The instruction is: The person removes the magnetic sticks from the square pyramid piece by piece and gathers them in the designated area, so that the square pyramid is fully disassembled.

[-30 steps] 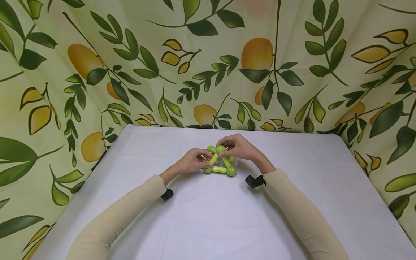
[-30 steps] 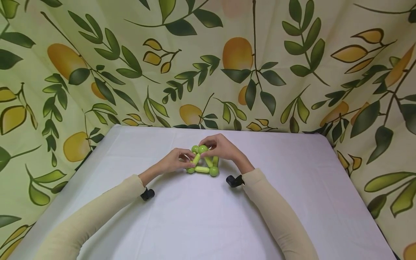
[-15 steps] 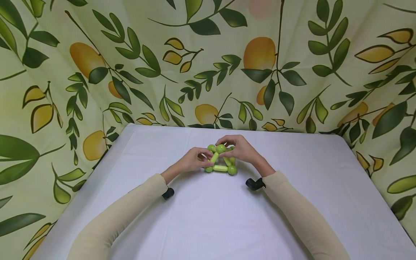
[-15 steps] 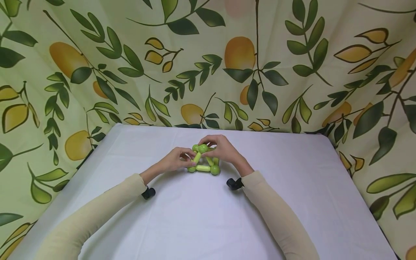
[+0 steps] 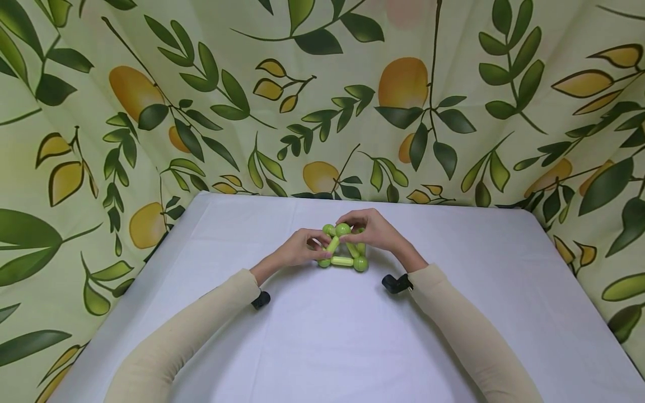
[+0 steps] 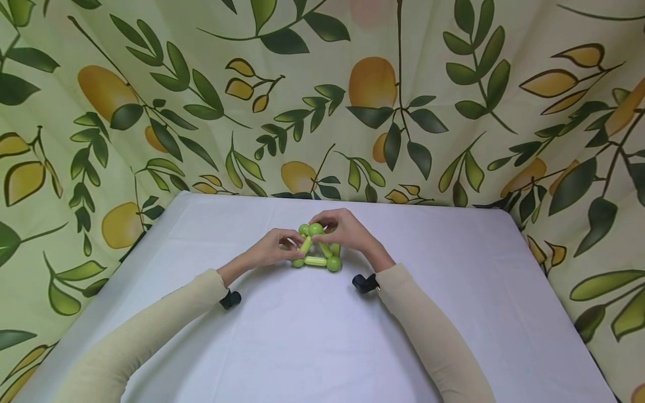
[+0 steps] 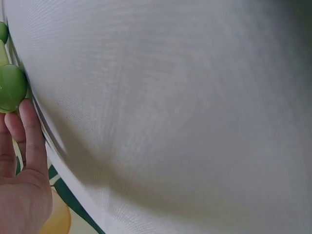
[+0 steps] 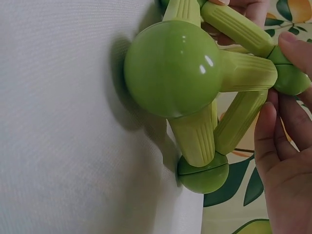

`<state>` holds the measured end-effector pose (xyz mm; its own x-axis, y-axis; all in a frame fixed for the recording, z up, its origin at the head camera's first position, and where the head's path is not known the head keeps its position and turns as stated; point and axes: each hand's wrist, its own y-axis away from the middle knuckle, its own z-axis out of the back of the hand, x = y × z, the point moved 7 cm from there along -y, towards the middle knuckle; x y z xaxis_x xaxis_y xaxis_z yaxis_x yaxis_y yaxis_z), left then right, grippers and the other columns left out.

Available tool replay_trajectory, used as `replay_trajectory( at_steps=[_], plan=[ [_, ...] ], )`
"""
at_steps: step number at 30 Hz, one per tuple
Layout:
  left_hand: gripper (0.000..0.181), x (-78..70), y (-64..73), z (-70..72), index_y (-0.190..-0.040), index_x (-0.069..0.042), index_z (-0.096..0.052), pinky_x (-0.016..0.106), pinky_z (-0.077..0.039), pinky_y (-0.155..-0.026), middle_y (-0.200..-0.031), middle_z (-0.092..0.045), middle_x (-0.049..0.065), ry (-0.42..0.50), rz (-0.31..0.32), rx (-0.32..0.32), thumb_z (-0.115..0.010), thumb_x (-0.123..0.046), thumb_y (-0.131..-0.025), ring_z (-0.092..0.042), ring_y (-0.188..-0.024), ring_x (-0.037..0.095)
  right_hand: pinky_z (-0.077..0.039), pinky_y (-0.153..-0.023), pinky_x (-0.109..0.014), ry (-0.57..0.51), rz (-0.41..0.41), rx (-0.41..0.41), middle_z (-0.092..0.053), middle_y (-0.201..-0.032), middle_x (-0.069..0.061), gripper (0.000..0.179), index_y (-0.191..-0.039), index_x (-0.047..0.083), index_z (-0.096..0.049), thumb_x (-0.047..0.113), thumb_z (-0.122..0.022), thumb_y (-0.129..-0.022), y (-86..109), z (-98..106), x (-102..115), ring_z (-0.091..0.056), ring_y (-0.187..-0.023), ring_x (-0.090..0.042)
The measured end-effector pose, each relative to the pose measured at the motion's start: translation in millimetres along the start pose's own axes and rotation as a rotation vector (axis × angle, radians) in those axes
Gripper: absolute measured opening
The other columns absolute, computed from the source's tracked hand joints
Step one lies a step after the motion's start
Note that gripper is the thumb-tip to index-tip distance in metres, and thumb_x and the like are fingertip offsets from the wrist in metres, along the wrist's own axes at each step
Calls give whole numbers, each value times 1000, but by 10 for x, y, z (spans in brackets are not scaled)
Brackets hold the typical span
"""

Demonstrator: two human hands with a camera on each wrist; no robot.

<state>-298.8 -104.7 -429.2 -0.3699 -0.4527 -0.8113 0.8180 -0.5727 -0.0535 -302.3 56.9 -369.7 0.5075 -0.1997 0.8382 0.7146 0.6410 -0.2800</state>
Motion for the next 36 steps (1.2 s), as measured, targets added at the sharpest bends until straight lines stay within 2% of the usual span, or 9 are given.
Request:
replay_trajectory(
  at_steps=[5, 14, 23, 28, 31, 36],
  plan=[
    [22, 12, -4, 2, -108, -3, -72, 29, -54, -83, -99, -69, 3, -9, -8, -3, -81, -6, -88, -63, -88, 21, -53, -75, -35, -16, 7, 1, -71, -104, -19, 31, -115, -12, -69, -3, -79, -87, -9, -1, -43, -63, -87, -34],
    [20, 5, -24, -6, -106, -2, -72, 29, -54, -82, -100, -68, 4, -7, -1, -11, -80, -5, -88, -62, -85, 17, -53, -75, -36, -29, 7, -43, -71, -109, -16, 31, -115, -9, -70, -3, -79, -87, 12, 16, -90, -60, -88, -33],
    [20, 21, -20, 8, -107, -4, -72, 29, -54, -83, -100, -68, 4, -14, 12, -9, -81, -7, -89, -62, -86, 17, -53, -87, -51, -57, 38, -75, -70, -112, -16, 33, -114, -9, -69, -8, -80, -83, 0, -7, -117, -63, -97, -27],
    [21, 40, -13, 15, -107, -4, -72, 29, -54, -83, -100, -68, 4, -14, 19, -7, -81, -8, -89, -62, -85, 17, -52, -90, -51, -97, 29, -78, -70, -112, -15, 34, -115, -8, -69, -7, -81, -83, -14, -16, -183, -65, -99, -26],
    [21, 48, -13, 13, -108, -4, -72, 29, -54, -83, -100, -68, 4, -18, 27, 1, -81, -8, -89, -62, -85, 16, -53, -90, -47, -130, 38, -109, -70, -114, -17, 34, -117, -8, -69, -7, -79, -85, -22, 55, -257, -66, -100, -26],
    [22, 41, -13, 23, -108, -4, -72, 29, -54, -81, -101, -68, 3, -32, 43, 7, -81, -10, -89, -62, -86, 16, -54, -89, -35, -152, 79, -197, -70, -115, -17, 34, -119, -5, -69, -7, -78, -86, -39, 325, -327, -67, -101, -25]
  ],
)
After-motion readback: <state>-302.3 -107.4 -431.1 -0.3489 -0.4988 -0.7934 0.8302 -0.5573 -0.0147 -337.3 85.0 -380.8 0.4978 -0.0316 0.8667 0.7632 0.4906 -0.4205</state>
